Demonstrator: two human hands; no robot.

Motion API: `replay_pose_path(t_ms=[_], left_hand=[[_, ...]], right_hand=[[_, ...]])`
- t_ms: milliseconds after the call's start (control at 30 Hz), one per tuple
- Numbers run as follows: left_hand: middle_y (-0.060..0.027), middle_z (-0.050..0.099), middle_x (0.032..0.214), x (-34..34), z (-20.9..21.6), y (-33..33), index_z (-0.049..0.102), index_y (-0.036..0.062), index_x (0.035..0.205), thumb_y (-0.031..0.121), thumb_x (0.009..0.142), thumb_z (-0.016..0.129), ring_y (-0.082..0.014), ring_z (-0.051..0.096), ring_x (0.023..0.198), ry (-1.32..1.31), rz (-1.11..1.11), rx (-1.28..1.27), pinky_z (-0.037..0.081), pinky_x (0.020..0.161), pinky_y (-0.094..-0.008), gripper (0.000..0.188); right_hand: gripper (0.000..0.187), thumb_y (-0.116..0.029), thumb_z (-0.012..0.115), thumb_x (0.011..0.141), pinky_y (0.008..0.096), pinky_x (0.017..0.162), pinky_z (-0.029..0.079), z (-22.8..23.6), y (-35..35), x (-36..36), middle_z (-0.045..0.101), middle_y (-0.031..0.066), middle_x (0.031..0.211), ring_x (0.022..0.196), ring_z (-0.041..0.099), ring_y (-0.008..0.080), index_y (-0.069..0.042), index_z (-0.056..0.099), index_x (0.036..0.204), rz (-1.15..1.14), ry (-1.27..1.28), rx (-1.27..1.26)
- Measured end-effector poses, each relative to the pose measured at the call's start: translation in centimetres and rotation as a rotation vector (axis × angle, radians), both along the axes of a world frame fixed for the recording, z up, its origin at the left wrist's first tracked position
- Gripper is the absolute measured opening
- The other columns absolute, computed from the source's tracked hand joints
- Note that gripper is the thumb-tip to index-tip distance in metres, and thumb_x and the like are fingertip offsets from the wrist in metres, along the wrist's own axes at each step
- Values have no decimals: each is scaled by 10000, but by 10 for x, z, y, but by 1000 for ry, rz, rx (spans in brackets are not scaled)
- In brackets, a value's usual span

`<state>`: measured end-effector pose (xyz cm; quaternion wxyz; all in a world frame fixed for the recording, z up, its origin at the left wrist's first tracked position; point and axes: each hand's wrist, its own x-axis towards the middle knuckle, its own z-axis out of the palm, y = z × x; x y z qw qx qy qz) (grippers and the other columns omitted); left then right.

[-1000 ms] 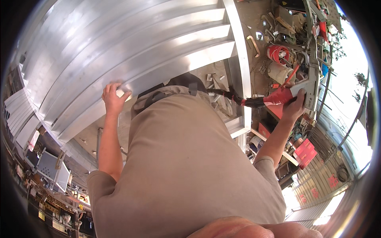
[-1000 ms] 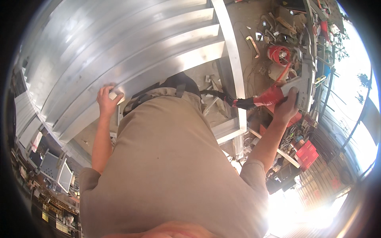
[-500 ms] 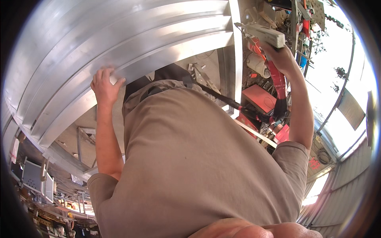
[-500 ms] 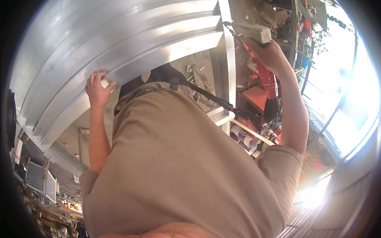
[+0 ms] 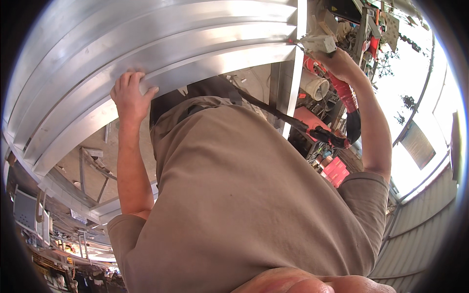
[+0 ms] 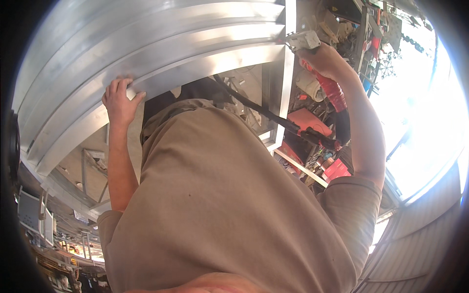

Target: The person repeatedly positions and secures horizontal metal slats into a curved metal frame using a handheld power tool. The person aligns each slat and fastens it in place, working sequentially along the structure.

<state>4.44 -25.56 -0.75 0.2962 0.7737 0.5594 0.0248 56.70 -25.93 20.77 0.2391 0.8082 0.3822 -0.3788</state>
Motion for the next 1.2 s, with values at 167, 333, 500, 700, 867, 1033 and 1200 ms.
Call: replay_pose_path(t_ms=[167, 333, 500, 700, 867, 1033, 1200], left_hand=[[-35, 590, 1271, 1, 2, 1, 658, 167, 1229, 363, 756, 893, -297, 528, 1272, 30, 6, -30, 371, 1096, -523, 563], [-34, 591, 1263, 2, 3, 1, 659, 163, 1226, 370, 757, 890, -294, 532, 1267, 32, 4, -28, 375, 1091, -525, 562], [-36, 591, 1260, 2, 3, 1, 653, 160, 1232, 368, 756, 890, -293, 532, 1268, 34, 1, -22, 379, 1085, -525, 571], [-39, 593, 1257, 1, 2, 0, 654, 160, 1240, 350, 754, 893, -293, 533, 1270, 16, 5, -14, 377, 1086, -527, 574], [-38, 596, 1260, 1, 2, 0, 659, 159, 1237, 347, 751, 894, -293, 536, 1266, 9, 7, -6, 376, 1086, -522, 572], [-35, 597, 1264, 1, 3, 1, 663, 161, 1236, 356, 748, 893, -290, 538, 1260, 18, 11, -20, 376, 1085, -518, 573], [-34, 598, 1269, 0, 2, 1, 665, 164, 1230, 354, 747, 894, -287, 538, 1259, 14, 14, -11, 374, 1085, -515, 568]], right_hand=[[558, -510, 679, 953, 391, 731, 537, -6, 0, -5, 740, 113, 872, 757, 685, 227, -14, 713, 1207, 106, -21, 38], [509, -455, 647, 962, 381, 655, 548, 1, 17, -20, 723, 114, 808, 652, 696, 210, 31, 690, 1107, 126, -13, -88], [521, -447, 651, 956, 384, 678, 564, 3, 27, -31, 730, 120, 829, 685, 722, 209, 25, 671, 1175, 55, 29, -134], [557, -418, 652, 946, 385, 720, 576, -8, 25, -25, 758, 147, 908, 726, 737, 242, 2, 610, 1309, 203, 2, -46], [546, -404, 646, 945, 380, 706, 569, -12, 27, -23, 747, 131, 890, 705, 712, 222, -6, 603, 1315, 230, 2, -41], [485, -409, 640, 945, 368, 669, 546, -11, 34, -25, 693, 86, 815, 689, 675, 174, -5, 654, 1213, 100, 28, -110], [433, -375, 624, 973, 380, 681, 560, -9, 37, -26, 738, 131, 898, 702, 698, 216, -8, 692, 1193, 126, 10, -142]])
